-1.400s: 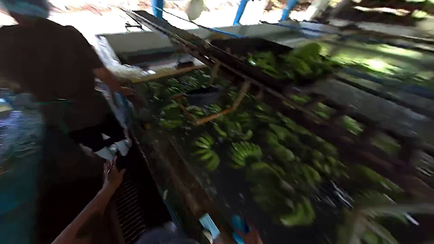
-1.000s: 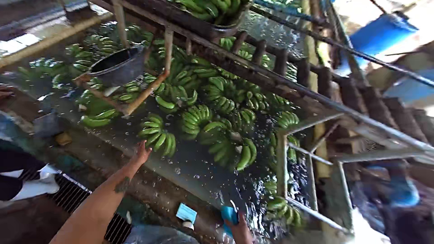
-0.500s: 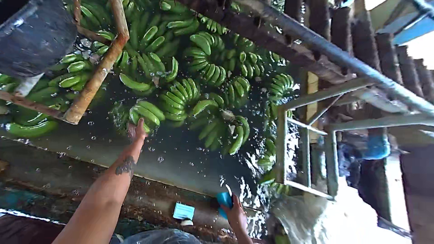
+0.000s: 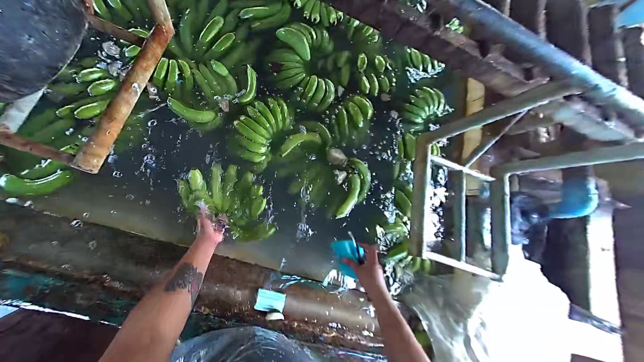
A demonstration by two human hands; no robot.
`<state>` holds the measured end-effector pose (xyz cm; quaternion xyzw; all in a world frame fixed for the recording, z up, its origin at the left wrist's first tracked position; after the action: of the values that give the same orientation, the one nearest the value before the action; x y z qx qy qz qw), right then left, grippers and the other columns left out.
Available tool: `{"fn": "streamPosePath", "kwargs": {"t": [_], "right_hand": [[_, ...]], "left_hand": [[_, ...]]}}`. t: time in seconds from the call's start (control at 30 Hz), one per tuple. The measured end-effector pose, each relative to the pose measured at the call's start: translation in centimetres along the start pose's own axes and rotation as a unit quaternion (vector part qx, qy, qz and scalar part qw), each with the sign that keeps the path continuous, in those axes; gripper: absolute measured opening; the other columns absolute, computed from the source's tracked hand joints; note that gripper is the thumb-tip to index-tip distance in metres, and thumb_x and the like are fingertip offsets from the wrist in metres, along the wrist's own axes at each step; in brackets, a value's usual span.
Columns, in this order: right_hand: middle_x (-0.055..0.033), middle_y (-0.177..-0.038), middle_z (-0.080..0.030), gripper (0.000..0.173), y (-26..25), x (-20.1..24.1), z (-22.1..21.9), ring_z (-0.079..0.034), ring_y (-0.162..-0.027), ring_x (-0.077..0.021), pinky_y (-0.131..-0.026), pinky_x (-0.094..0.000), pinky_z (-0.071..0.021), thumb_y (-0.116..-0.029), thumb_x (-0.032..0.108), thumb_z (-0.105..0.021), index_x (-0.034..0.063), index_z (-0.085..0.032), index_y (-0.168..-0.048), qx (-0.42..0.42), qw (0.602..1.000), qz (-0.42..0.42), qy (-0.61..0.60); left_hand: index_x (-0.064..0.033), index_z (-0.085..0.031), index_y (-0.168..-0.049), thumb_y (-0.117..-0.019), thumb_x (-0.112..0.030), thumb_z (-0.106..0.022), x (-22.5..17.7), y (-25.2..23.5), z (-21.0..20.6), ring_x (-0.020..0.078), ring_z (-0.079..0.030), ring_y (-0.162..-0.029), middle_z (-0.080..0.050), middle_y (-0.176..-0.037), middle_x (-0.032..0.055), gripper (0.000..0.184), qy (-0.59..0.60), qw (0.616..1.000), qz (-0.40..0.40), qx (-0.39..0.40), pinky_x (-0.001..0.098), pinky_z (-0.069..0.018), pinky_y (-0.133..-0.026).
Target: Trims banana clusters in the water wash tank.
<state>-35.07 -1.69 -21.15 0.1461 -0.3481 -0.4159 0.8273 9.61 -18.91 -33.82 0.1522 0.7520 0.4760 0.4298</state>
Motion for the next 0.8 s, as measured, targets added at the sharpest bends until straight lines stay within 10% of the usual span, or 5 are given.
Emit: {"fn": "streamPosePath", "kwargs": {"t": [0.17, 0.3, 0.4, 0.6, 0.8], "right_hand": [[-0.033, -0.133, -0.059, 0.078, -4.3, -2.9, -0.6, -0.061, -0.12, -0.0466, -0.101, -0.064, -0.0491, -0.0901, 0.018, -0.078, 0.0004, -0.037, -0.153, -0.063, 0.993, -0.089, -0.053], [-0.0098, -0.088, -0.063, 0.04, -2.9, -0.2, -7.9, -0.055, -0.057, -0.0131, -0.047, -0.0291, -0.0482, -0.1037, 0.021, -0.06, 0.004, -0.048, -0.138, -0.008, 0.928, -0.137, -0.347], [-0.0079, -0.096, -0.068, 0.046, 0.0, 10.9, -10.8, -0.065, -0.066, -0.0107, -0.054, -0.0264, -0.0556, -0.0974, 0.01, -0.053, 0.0009, -0.043, -0.141, 0.143, 0.861, -0.012, -0.488], [-0.0231, -0.119, -0.069, 0.05, 0.0, 21.3, -17.2, -0.069, -0.109, -0.035, -0.097, -0.0542, -0.0553, -0.0905, 0.012, -0.077, 0.0005, -0.058, -0.136, 0.175, 0.967, 0.141, -0.119], [-0.029, -0.135, -0.058, 0.043, -7.2, 20.2, -7.0, -0.068, -0.1, -0.0497, -0.079, -0.0675, -0.0559, -0.0988, 0.015, -0.063, 0.0113, -0.057, -0.141, -0.021, 0.974, 0.157, 0.159]], "left_hand": [[-0.0015, -0.048, -0.138, -0.104, -0.024, -0.058, -0.2, -0.4, -0.9, 0.0227, -0.067, -0.084, -0.066, -0.106, 0.0157, 0.042, -0.069, 0.996, -0.026, 0.049, 0.0405, -0.059, -0.074], [-0.0011, -0.052, -0.132, -0.1067, -0.026, -0.052, 0.6, 0.6, -2.1, 0.0232, -0.07, -0.082, -0.069, -0.1, 0.015, 0.036, -0.119, 0.988, 0.01, 0.101, 0.0396, -0.0599, -0.071], [0.0004, -0.052, -0.13, -0.1065, -0.024, -0.053, 1.5, 1.8, -3.7, 0.0231, -0.07, -0.077, -0.07, -0.094, 0.0142, 0.033, -0.15, 0.982, 0.033, 0.111, 0.0394, -0.0607, -0.068], [0.0029, -0.05, -0.13, -0.1054, -0.011, -0.053, 2.8, 5.1, -6.7, 0.0271, -0.072, -0.081, -0.069, -0.1, 0.0173, 0.029, -0.161, 0.977, 0.022, 0.138, 0.0444, -0.0626, -0.07], [0.003, -0.044, -0.137, -0.106, -0.012, -0.051, 4.9, 5.4, -4.8, 0.0315, -0.071, -0.088, -0.066, -0.11, 0.0222, 0.035, -0.043, 0.992, 0.047, 0.106, 0.0474, -0.0623, -0.076]]}}
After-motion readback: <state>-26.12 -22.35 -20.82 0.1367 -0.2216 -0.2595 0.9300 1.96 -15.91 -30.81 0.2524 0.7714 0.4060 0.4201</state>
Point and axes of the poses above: each hand's wrist, its own y-axis away from the middle knuckle, its own z-axis out of the back of the hand, x = y × z, the point moved 9 cm from there along -y, towards the middle knuckle
